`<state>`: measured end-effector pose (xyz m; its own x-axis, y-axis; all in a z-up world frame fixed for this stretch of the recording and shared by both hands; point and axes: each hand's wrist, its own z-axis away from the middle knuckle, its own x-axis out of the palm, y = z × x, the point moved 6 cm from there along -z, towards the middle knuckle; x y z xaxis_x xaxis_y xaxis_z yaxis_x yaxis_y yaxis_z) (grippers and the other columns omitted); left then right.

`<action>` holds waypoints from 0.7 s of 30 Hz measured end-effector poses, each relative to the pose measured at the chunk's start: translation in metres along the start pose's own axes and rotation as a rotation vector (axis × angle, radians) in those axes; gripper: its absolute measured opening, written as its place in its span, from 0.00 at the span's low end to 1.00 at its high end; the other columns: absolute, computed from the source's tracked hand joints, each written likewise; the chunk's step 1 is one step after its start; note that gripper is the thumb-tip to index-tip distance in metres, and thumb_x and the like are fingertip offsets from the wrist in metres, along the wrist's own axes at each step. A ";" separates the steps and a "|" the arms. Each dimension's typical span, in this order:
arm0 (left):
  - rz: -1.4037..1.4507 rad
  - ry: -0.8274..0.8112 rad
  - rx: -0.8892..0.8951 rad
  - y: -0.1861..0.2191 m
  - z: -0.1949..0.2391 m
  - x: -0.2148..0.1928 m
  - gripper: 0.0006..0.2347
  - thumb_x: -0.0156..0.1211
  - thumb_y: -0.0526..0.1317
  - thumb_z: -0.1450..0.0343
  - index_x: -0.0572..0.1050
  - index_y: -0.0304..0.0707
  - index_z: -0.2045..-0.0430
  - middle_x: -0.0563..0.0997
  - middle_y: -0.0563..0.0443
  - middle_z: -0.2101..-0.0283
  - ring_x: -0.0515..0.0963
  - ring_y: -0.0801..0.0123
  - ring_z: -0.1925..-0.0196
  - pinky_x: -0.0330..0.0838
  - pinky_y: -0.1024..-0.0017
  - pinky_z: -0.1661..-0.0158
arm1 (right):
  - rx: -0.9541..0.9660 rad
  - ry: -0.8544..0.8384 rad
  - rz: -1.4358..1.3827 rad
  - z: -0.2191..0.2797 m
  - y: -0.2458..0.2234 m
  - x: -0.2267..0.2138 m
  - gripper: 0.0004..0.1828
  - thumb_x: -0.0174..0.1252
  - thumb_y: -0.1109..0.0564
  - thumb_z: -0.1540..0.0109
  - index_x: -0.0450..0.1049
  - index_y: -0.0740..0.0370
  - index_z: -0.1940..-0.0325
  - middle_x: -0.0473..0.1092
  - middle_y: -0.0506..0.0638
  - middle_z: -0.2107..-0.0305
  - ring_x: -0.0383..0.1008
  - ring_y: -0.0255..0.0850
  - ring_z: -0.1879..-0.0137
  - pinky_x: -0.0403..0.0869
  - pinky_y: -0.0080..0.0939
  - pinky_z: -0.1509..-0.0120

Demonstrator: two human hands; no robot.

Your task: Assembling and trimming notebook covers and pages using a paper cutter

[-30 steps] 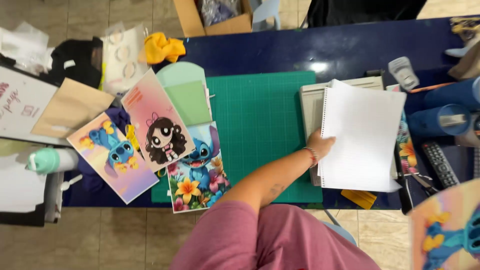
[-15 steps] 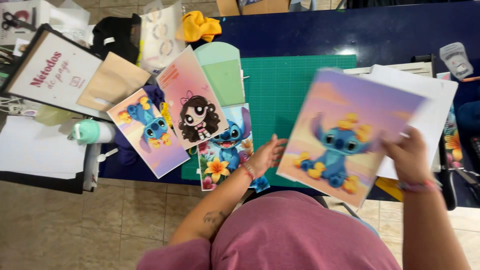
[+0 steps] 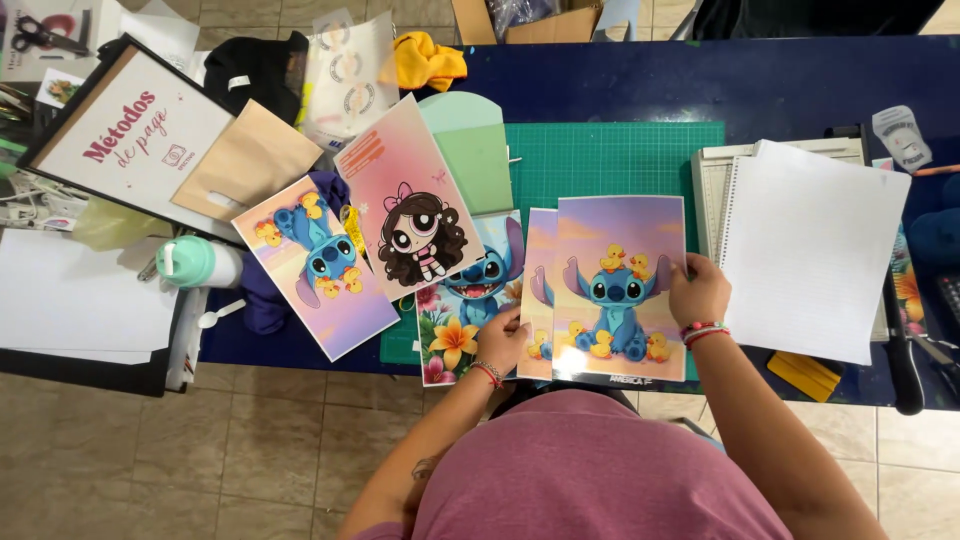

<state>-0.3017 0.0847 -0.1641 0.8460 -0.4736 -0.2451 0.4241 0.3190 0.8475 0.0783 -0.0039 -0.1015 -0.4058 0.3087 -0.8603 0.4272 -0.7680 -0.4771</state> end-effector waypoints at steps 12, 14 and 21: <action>0.315 -0.122 0.304 0.218 -0.044 -0.024 0.37 0.73 0.48 0.31 0.59 0.30 0.30 0.68 0.28 0.34 0.65 0.44 0.29 0.67 0.55 0.35 | -0.038 -0.212 -1.070 0.049 -0.086 -0.114 0.11 0.63 0.64 0.35 0.75 0.64 0.48 0.75 0.45 0.66 0.76 0.31 0.61 0.77 0.30 0.55; 0.413 -0.222 0.345 0.243 -0.056 -0.017 0.38 0.73 0.47 0.30 0.57 0.33 0.29 0.67 0.29 0.35 0.64 0.46 0.29 0.64 0.53 0.34 | -0.089 -0.224 -1.100 0.062 -0.104 -0.133 0.11 0.63 0.64 0.35 0.74 0.65 0.49 0.75 0.46 0.65 0.75 0.31 0.61 0.76 0.31 0.54; 0.148 -0.114 0.749 0.367 0.062 -0.054 0.10 0.53 0.44 0.22 0.64 0.48 0.74 0.56 0.65 0.79 0.56 0.81 0.76 0.55 0.75 0.72 | -0.620 0.298 -0.487 0.107 -0.174 -0.235 0.32 0.66 0.57 0.37 0.69 0.70 0.31 0.73 0.62 0.48 0.72 0.51 0.40 0.71 0.50 0.32</action>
<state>-0.2117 0.1761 0.1895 0.8212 -0.5636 -0.0892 -0.0568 -0.2363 0.9700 0.0131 -0.0025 0.2025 -0.4665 0.7276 -0.5030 0.6616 -0.0905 -0.7444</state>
